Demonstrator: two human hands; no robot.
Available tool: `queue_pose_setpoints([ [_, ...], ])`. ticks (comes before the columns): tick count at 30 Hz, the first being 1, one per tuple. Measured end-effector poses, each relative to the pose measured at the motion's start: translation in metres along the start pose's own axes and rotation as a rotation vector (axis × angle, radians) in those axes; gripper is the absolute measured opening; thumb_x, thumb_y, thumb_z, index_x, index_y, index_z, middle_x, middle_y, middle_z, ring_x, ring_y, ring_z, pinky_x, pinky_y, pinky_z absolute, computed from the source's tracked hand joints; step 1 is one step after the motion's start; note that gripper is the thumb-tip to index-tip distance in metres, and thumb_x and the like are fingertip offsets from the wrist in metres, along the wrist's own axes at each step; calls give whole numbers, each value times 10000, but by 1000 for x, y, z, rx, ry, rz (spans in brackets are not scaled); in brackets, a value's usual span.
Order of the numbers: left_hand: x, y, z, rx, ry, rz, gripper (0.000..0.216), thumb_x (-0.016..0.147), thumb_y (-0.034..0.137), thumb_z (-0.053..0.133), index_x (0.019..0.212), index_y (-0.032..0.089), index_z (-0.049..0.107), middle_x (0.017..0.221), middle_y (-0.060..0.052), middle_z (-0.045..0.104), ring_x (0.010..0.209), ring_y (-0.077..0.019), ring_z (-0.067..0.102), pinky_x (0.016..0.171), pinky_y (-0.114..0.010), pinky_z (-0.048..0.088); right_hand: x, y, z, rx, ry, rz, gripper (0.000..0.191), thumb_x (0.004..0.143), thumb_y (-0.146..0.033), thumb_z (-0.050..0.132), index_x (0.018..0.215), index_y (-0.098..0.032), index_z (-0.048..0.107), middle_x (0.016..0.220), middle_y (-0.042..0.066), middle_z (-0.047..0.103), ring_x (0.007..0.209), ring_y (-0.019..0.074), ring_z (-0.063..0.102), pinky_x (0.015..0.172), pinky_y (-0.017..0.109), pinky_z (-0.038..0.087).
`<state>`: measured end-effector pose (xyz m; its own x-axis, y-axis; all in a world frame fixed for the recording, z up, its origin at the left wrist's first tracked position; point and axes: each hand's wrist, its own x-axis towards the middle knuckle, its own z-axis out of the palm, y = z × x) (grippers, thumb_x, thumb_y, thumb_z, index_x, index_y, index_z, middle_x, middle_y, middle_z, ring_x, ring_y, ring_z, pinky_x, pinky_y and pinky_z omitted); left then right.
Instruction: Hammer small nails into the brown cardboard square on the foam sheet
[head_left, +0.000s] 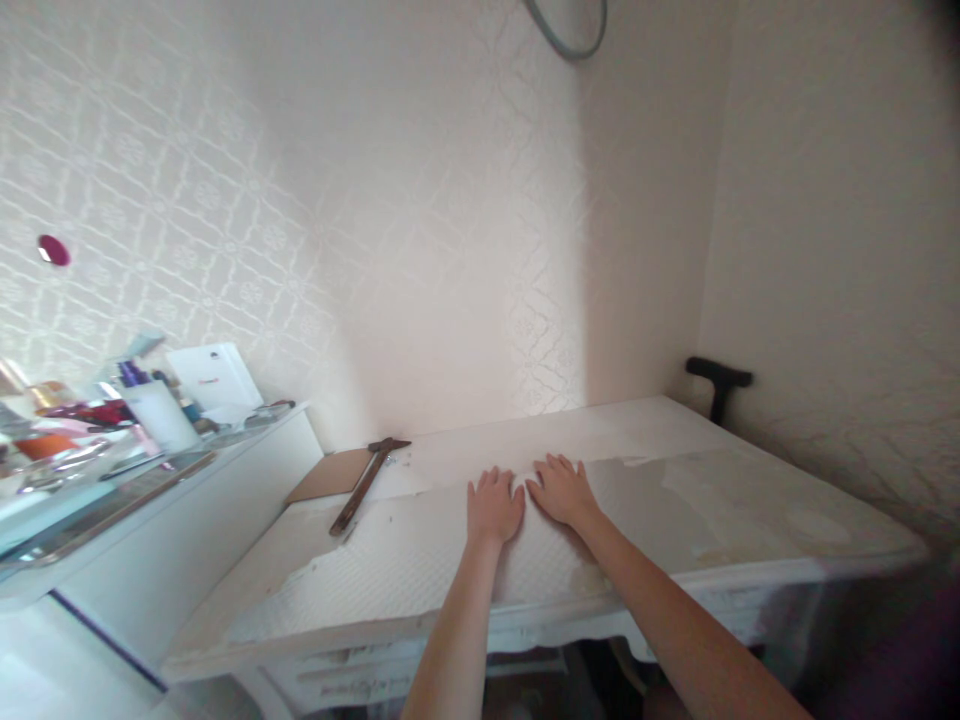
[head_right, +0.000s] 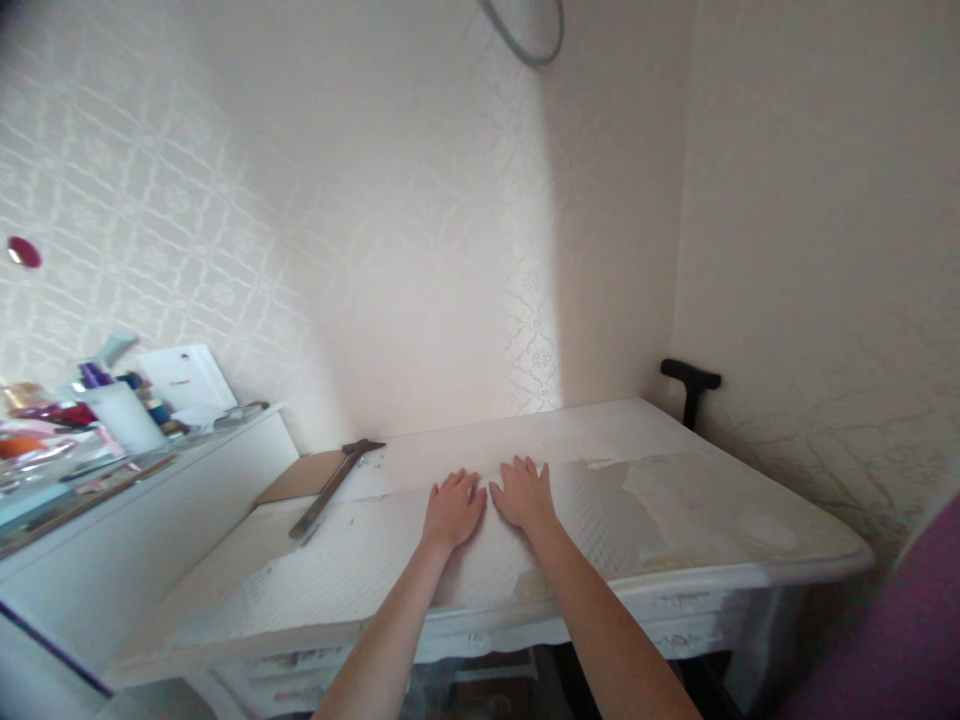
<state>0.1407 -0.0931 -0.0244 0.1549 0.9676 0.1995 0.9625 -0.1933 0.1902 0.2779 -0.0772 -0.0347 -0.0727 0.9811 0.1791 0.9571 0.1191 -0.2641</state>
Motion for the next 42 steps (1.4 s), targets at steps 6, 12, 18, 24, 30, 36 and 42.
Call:
queue_pose_setpoints([
  [6, 0, 0, 0, 8, -2, 0, 509, 937, 435, 250, 1326, 207, 488, 1445, -99, 438, 1349, -261, 361, 1113, -500, 250, 0, 0, 0, -4, -3, -3, 542, 915, -442, 324, 1339, -146, 488, 1456, 169, 394, 1352, 314, 286, 1068, 547, 152],
  [12, -1, 0, 0, -6, -4, -3, 508, 935, 437, 256, 1319, 207, 496, 1444, -103, 438, 1349, -268, 361, 1113, -508, 246, -1, 0, 0, 0, 2, -3, 545, 914, -444, 330, 1336, -141, 493, 1457, 168, 393, 1351, 322, 287, 1070, 548, 151],
  [18, 0, 0, -1, -7, -13, -5, 510, 934, 435, 264, 1327, 201, 489, 1454, -104, 425, 1355, -269, 353, 1116, -503, 242, 0, 0, 0, 0, -4, -3, 544, 915, -447, 329, 1339, -146, 490, 1457, 166, 393, 1353, 318, 283, 1073, 548, 145],
  [24, 0, 0, -1, -10, -15, -3, 508, 937, 437, 258, 1327, 205, 485, 1461, -106, 415, 1355, -266, 353, 1112, -508, 246, 0, 0, 0, 5, -3, -1, 536, 915, -440, 328, 1332, -148, 497, 1455, 162, 398, 1355, 320, 280, 1077, 541, 141],
  [30, 0, 1, -2, -3, -15, -1, 503, 934, 427, 268, 1320, 198, 495, 1455, -105, 423, 1350, -271, 360, 1109, -514, 254, -1, -1, -1, 13, -10, 1, 544, 912, -440, 331, 1333, -138, 498, 1460, 169, 389, 1355, 325, 280, 1076, 546, 139],
  [36, 0, 1, -1, -6, -23, -10, 502, 933, 431, 274, 1328, 204, 486, 1457, -99, 422, 1356, -265, 351, 1112, -508, 252, 0, 0, -1, 15, -15, 3, 548, 914, -441, 324, 1337, -136, 491, 1463, 169, 385, 1358, 327, 274, 1078, 549, 133],
  [42, 0, 0, 0, -3, -6, -3, 498, 934, 431, 275, 1322, 206, 491, 1450, -99, 432, 1352, -266, 358, 1108, -512, 257, 0, 0, 0, 12, -9, 1, 541, 912, -442, 336, 1326, -137, 504, 1458, 168, 392, 1351, 334, 286, 1073, 553, 147],
])
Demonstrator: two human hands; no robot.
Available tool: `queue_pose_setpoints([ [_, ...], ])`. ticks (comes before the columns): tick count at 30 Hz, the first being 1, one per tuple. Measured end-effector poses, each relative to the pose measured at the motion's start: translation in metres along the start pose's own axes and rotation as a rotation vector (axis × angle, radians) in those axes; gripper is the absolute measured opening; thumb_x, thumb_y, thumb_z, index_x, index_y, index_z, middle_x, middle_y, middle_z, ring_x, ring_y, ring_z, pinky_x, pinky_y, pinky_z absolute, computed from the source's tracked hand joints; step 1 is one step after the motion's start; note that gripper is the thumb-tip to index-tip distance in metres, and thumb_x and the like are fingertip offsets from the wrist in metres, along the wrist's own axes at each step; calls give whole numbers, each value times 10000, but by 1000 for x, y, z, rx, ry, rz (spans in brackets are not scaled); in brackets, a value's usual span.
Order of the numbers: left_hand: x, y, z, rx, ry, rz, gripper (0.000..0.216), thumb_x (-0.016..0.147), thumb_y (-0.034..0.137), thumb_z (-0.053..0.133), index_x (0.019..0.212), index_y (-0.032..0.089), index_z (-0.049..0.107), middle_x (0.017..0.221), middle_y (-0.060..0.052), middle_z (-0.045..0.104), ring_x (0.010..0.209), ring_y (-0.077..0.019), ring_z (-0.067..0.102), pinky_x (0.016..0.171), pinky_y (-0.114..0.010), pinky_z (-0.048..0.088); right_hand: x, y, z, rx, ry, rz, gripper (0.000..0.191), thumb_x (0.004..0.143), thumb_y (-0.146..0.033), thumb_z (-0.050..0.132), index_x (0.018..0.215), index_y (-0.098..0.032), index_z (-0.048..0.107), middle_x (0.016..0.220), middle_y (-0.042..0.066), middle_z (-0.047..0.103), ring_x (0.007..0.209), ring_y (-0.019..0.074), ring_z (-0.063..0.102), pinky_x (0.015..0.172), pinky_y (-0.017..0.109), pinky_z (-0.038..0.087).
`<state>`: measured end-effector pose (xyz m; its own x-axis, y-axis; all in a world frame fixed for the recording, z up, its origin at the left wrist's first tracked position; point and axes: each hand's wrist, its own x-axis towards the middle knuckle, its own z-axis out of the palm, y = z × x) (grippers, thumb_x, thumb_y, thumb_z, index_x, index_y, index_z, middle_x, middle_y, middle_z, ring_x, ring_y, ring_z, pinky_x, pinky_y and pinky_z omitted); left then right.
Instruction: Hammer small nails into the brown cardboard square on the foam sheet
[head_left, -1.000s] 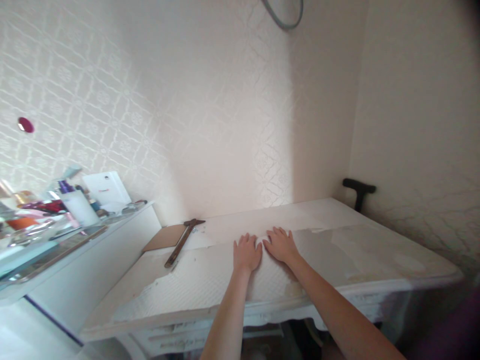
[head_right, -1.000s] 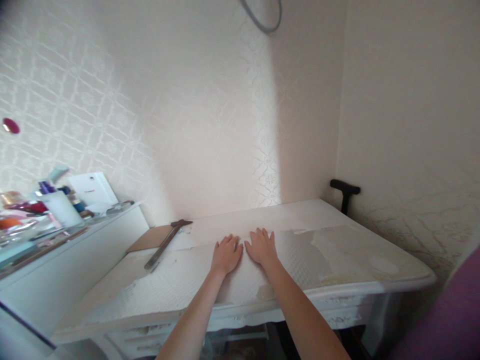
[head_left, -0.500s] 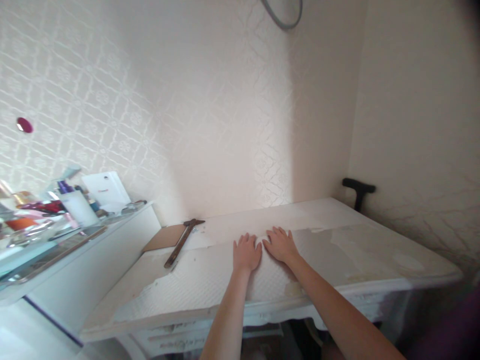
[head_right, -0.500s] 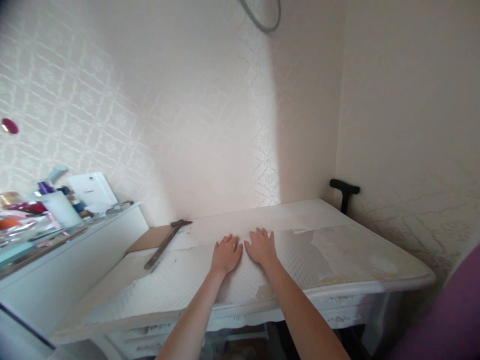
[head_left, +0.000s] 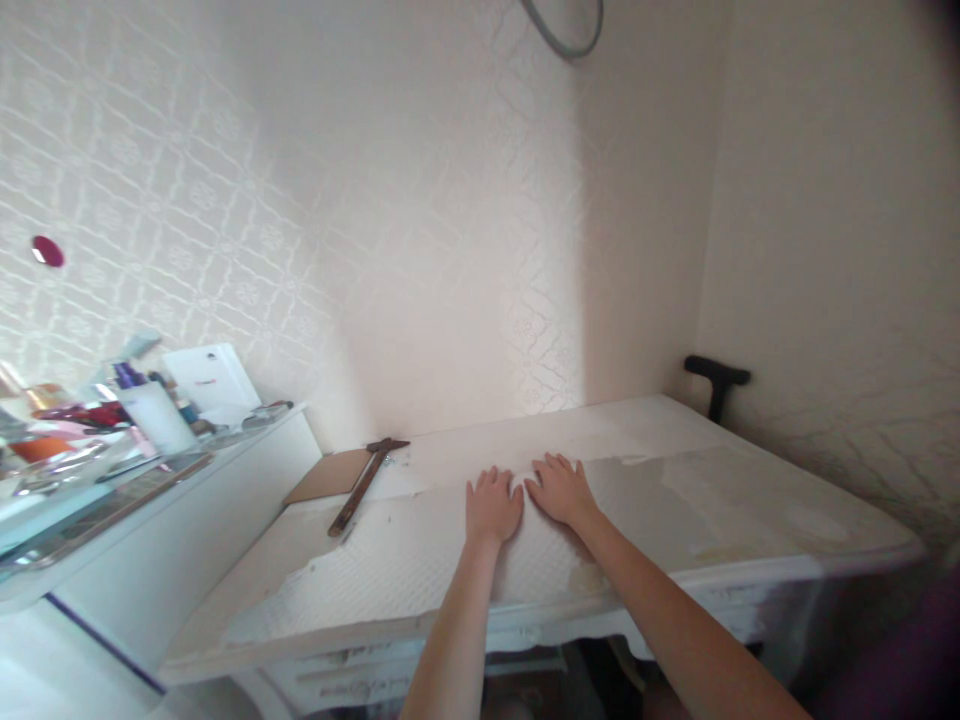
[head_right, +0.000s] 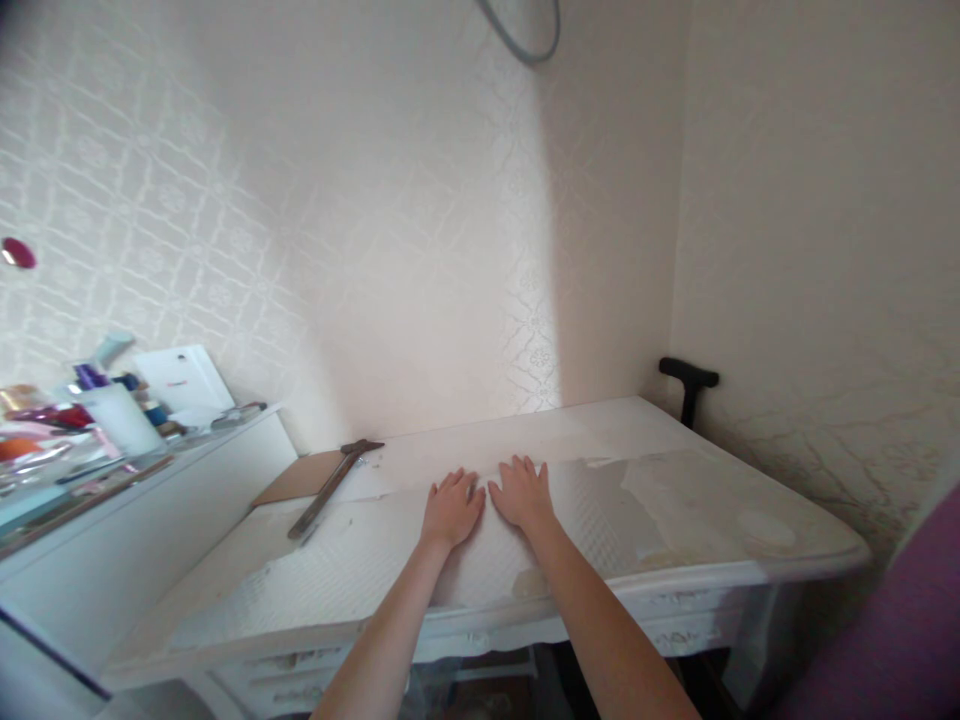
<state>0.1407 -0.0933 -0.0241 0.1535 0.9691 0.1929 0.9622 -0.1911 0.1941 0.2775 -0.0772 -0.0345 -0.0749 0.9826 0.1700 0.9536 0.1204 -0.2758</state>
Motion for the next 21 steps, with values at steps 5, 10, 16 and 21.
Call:
queue_pose_setpoints([
  [5, 0, 0, 1, 4, 4, 3, 501, 933, 430, 276, 1320, 198, 496, 1448, -107, 432, 1347, -270, 366, 1107, -511, 261, -1, -1, -2, 2, 8, 0, 533, 910, -439, 342, 1313, -139, 519, 1452, 168, 402, 1348, 332, 295, 1073, 550, 154],
  [10, 1, -1, 1, 2, 1, 5, 506, 934, 432, 272, 1325, 197, 491, 1448, -107, 433, 1345, -272, 368, 1108, -515, 257, -1, 0, -1, 2, 9, 2, 535, 911, -437, 342, 1322, -142, 512, 1453, 165, 401, 1347, 332, 297, 1075, 550, 152],
  [16, 0, 0, 1, -4, 7, 2, 503, 933, 428, 281, 1324, 195, 494, 1445, -108, 436, 1347, -272, 365, 1109, -514, 255, 0, 0, 0, -4, 12, -1, 539, 912, -434, 340, 1328, -134, 504, 1456, 168, 396, 1349, 332, 293, 1072, 552, 151],
  [21, 0, 0, 1, 0, 15, 5, 497, 935, 429, 275, 1315, 202, 502, 1439, -105, 444, 1349, -266, 362, 1106, -511, 262, 0, 0, 0, -5, 13, -4, 534, 912, -439, 337, 1321, -142, 511, 1455, 164, 399, 1348, 322, 296, 1073, 544, 157],
])
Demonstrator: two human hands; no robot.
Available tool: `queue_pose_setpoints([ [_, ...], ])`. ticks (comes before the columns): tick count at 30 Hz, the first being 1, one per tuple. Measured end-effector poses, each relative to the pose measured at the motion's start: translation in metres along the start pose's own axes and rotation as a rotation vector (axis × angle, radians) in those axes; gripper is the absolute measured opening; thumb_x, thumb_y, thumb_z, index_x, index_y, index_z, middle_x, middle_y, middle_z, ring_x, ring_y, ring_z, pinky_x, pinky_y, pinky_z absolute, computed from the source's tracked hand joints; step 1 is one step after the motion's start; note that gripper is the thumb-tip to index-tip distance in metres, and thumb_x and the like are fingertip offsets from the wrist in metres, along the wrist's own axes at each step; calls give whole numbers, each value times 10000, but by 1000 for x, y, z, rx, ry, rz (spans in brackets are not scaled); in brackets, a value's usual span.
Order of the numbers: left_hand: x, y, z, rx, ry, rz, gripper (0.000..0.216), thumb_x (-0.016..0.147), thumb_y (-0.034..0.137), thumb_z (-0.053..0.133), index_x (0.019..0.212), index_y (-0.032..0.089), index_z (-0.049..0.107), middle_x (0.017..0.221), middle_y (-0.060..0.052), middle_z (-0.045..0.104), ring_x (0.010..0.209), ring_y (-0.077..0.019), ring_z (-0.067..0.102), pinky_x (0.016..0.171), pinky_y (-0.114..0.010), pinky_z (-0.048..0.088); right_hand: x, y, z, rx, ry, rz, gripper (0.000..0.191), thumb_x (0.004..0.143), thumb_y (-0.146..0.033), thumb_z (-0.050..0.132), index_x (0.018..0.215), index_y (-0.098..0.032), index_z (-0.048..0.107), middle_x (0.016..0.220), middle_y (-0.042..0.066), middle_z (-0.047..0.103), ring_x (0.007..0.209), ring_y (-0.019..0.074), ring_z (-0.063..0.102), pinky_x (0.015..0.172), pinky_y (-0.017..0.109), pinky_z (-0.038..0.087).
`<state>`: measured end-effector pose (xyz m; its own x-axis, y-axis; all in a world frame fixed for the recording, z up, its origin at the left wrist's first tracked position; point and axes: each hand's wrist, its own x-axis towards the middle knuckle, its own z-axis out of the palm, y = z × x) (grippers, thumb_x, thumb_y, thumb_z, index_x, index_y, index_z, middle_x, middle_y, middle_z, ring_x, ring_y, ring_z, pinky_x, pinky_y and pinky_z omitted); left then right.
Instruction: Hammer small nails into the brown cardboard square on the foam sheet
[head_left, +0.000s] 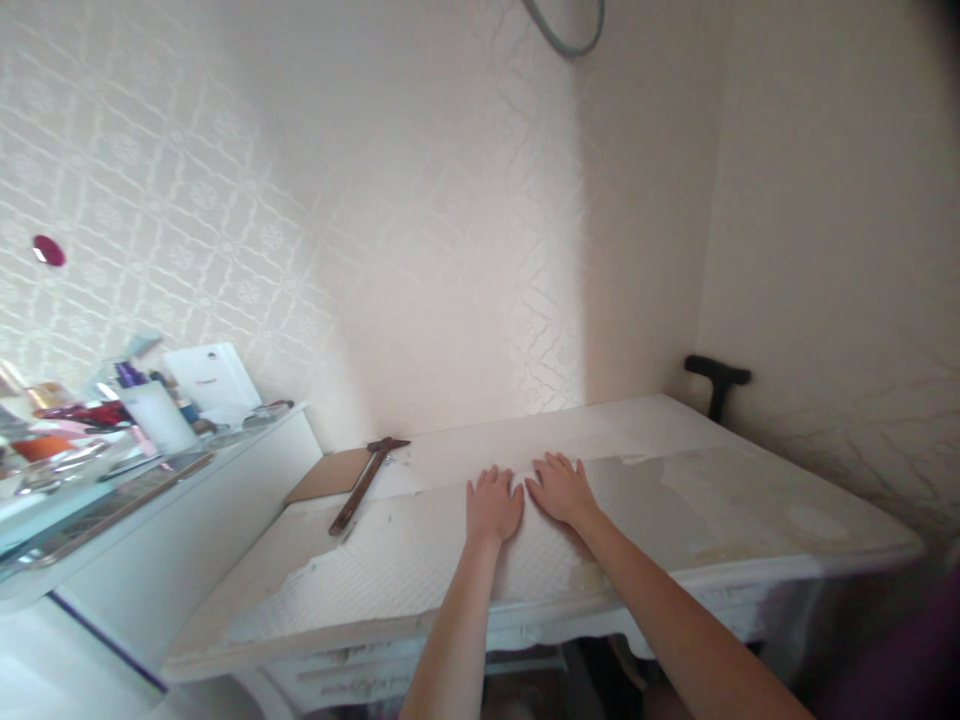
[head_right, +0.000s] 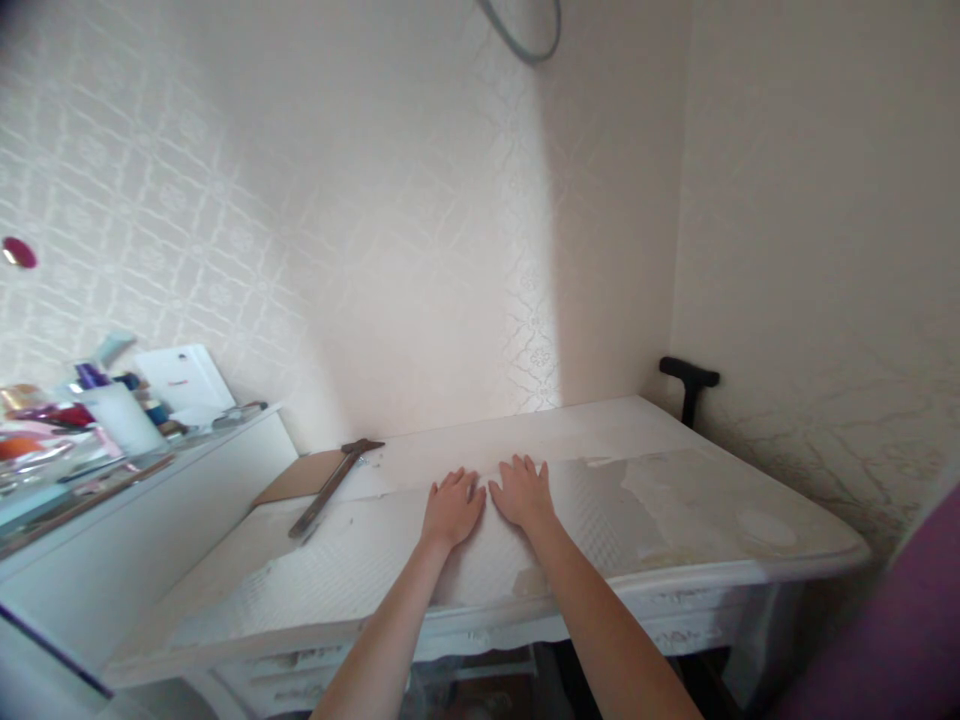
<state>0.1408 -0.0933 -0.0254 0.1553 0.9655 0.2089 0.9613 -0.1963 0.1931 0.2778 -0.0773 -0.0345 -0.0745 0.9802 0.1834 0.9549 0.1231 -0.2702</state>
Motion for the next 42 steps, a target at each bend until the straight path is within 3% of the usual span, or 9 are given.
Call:
queue_pose_setpoints([
  [42, 0, 0, -1, -3, -20, -7, 504, 935, 435, 261, 1323, 209, 490, 1456, -96, 424, 1356, -262, 353, 1115, -501, 247, 0, 0, 0, -10, -2, 1, 546, 914, -446, 326, 1337, -145, 494, 1459, 161, 394, 1348, 320, 289, 1071, 539, 151],
])
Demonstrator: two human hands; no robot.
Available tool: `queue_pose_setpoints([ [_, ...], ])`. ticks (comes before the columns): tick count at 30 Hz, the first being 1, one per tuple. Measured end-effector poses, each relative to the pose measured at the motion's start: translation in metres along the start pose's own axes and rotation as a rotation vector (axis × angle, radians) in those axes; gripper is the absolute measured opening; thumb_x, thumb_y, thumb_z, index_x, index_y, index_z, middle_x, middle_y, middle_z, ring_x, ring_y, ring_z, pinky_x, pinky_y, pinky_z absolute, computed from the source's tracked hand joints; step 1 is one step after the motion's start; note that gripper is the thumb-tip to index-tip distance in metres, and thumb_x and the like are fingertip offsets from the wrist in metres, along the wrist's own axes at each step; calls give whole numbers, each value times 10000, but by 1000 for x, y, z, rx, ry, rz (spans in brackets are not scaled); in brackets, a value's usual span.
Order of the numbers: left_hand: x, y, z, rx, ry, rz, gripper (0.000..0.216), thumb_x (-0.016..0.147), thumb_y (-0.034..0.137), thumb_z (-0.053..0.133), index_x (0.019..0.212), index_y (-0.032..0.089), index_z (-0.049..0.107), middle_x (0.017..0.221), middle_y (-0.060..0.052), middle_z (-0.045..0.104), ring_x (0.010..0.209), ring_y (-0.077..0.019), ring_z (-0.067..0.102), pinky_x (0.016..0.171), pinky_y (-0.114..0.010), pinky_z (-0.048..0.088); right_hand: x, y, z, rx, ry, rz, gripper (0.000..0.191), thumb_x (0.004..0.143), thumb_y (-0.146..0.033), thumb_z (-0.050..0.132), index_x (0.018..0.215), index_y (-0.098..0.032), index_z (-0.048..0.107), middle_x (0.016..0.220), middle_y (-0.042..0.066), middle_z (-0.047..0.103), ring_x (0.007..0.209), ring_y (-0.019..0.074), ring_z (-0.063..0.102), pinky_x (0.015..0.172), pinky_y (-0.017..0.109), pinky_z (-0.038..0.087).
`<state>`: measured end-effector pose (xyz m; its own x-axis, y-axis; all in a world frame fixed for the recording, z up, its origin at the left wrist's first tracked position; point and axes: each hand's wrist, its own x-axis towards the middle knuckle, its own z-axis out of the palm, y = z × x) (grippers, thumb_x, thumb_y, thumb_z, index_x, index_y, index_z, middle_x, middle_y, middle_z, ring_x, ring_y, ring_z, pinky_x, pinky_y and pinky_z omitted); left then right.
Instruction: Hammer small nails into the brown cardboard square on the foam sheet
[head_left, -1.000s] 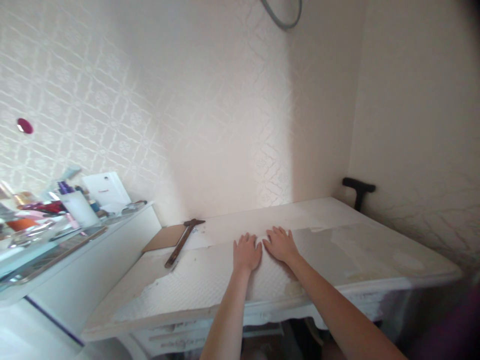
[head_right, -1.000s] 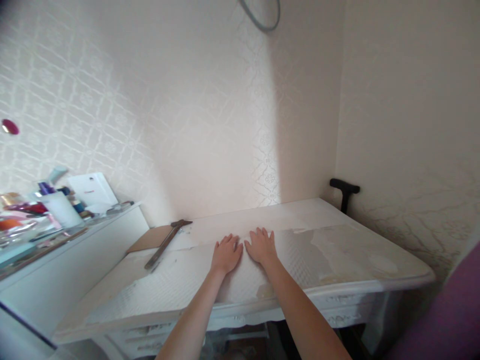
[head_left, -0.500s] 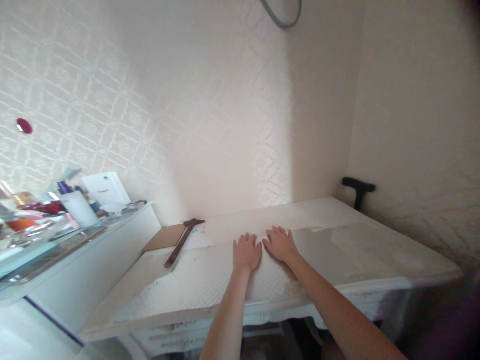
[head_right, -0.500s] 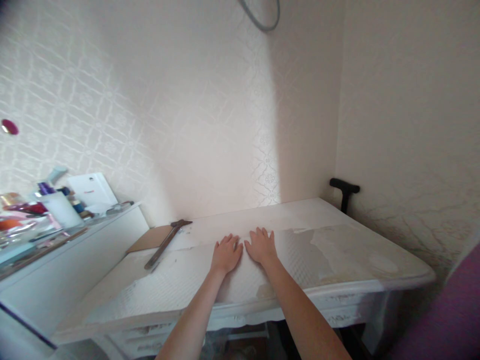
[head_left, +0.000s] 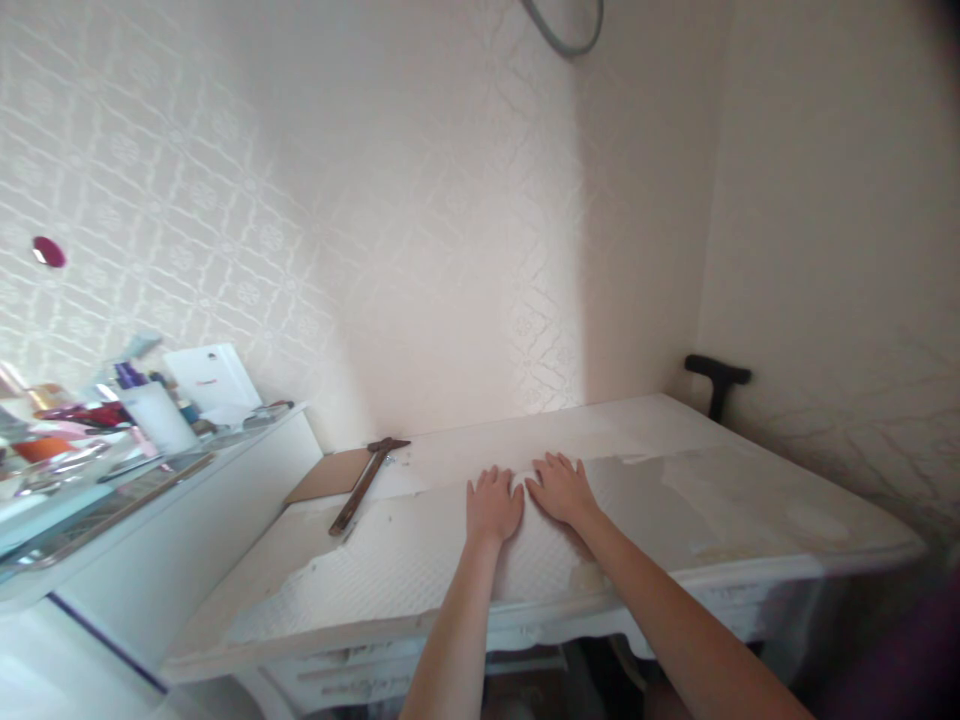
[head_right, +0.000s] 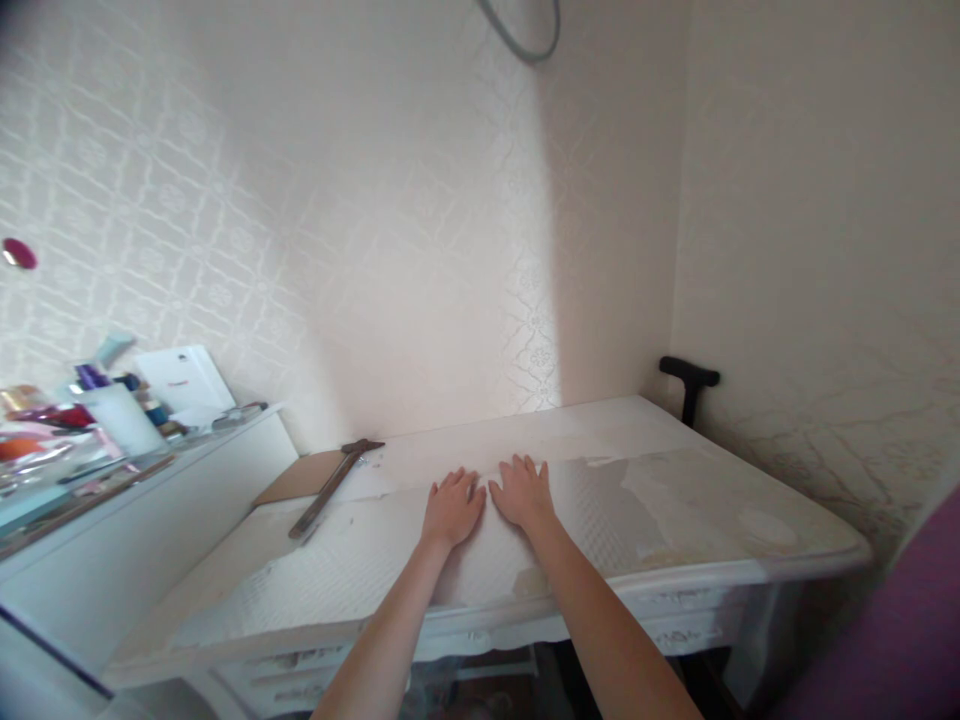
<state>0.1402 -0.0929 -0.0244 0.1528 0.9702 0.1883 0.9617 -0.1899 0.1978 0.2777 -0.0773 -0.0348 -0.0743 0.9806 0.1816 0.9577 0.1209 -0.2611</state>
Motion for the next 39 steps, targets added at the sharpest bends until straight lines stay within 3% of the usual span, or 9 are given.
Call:
queue_pose_setpoints([
  [39, 0, 1, 0, 4, 7, 2, 501, 933, 428, 277, 1328, 203, 488, 1450, -105, 431, 1352, -272, 358, 1113, -509, 249, -1, -1, -2, 14, -4, 5, 531, 912, -439, 341, 1323, -147, 509, 1457, 159, 399, 1350, 319, 291, 1077, 541, 149],
])
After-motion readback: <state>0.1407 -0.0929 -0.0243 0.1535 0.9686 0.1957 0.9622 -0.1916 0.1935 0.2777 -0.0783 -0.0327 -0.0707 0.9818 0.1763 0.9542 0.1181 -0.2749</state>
